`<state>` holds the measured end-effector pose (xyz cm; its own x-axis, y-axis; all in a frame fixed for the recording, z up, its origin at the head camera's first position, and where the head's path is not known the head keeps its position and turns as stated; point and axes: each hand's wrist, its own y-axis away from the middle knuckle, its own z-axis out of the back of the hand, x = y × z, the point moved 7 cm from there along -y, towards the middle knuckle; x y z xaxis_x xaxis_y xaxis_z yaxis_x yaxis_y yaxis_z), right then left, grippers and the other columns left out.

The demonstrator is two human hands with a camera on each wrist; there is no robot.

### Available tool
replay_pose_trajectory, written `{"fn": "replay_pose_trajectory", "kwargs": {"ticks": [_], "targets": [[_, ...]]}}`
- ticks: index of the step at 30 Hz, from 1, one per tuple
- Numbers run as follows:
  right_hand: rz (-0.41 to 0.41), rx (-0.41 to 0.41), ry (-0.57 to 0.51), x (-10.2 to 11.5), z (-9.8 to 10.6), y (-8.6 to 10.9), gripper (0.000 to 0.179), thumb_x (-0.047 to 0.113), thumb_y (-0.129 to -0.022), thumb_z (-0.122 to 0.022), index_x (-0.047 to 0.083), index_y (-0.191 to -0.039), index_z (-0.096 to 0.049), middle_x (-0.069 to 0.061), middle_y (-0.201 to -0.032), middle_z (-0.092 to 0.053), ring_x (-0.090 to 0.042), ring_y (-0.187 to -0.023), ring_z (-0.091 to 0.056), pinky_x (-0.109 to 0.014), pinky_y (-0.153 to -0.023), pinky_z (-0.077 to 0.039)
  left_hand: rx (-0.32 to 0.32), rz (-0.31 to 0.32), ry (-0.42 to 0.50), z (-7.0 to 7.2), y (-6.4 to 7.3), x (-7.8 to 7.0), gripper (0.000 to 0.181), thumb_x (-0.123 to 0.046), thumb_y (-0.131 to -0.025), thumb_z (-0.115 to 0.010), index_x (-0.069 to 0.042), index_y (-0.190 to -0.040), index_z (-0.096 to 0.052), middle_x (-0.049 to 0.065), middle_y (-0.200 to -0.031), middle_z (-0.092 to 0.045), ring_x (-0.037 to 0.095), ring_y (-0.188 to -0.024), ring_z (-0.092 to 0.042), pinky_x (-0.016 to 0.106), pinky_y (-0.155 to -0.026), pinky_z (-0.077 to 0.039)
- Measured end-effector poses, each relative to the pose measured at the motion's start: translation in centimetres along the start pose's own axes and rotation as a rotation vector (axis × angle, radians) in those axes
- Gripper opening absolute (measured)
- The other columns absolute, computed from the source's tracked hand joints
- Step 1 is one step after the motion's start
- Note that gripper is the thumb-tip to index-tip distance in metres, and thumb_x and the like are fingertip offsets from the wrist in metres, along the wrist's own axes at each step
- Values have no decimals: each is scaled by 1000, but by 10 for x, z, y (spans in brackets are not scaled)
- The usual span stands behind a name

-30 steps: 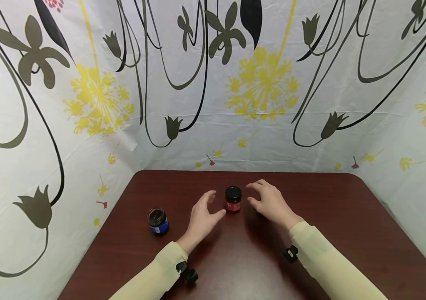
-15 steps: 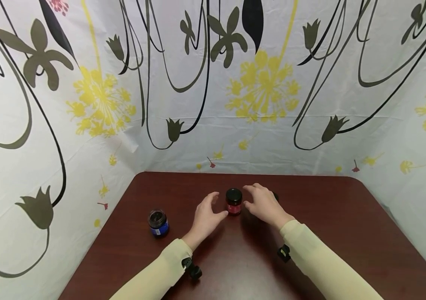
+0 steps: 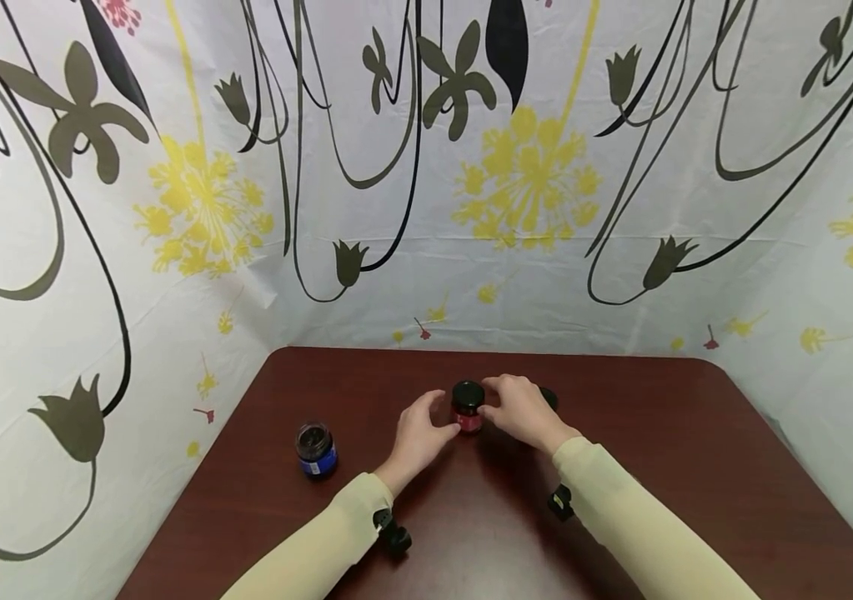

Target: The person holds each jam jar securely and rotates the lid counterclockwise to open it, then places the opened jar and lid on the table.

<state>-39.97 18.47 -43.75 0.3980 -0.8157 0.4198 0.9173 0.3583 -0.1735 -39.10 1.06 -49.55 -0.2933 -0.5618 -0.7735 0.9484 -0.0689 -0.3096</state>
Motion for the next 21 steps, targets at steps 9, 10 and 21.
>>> {"fn": "replay_pose_trajectory", "kwargs": {"ticks": [9, 10, 21], "targets": [[-3, 11, -34, -2, -8, -3, 48, 23, -90, -78, 4, -131, -65, -10, -115, -70, -20, -98, -69, -43, -80, -56, 33, 18, -4, -7, -2, 5, 56, -23, -84, -83, -11, -134, -63, 4, -130, -65, 21, -118, -61, 42, -95, -50], [-8, 11, -38, -3, -8, -3, 48, 24, -89, -79, 4, -131, -65, -9, -115, -70, -20, -98, -69, -43, -80, -56, 33, 15, -3, -7, -2, 5, 54, -23, -84, -83, -12, -133, -64, 3, -128, -66, 20, -116, -61, 41, -95, -50], [-14, 11, -106, -5, -7, -9, 48, 27, -88, -80, 7, -129, -66, -4, -104, -73, -14, -90, -68, -40, -78, -56, 52, -5, 53, -6, -7, 3, 45, -20, -85, -82, -14, -127, -69, -1, -109, -74, 15, -101, -68, 35, -85, -54]]}}
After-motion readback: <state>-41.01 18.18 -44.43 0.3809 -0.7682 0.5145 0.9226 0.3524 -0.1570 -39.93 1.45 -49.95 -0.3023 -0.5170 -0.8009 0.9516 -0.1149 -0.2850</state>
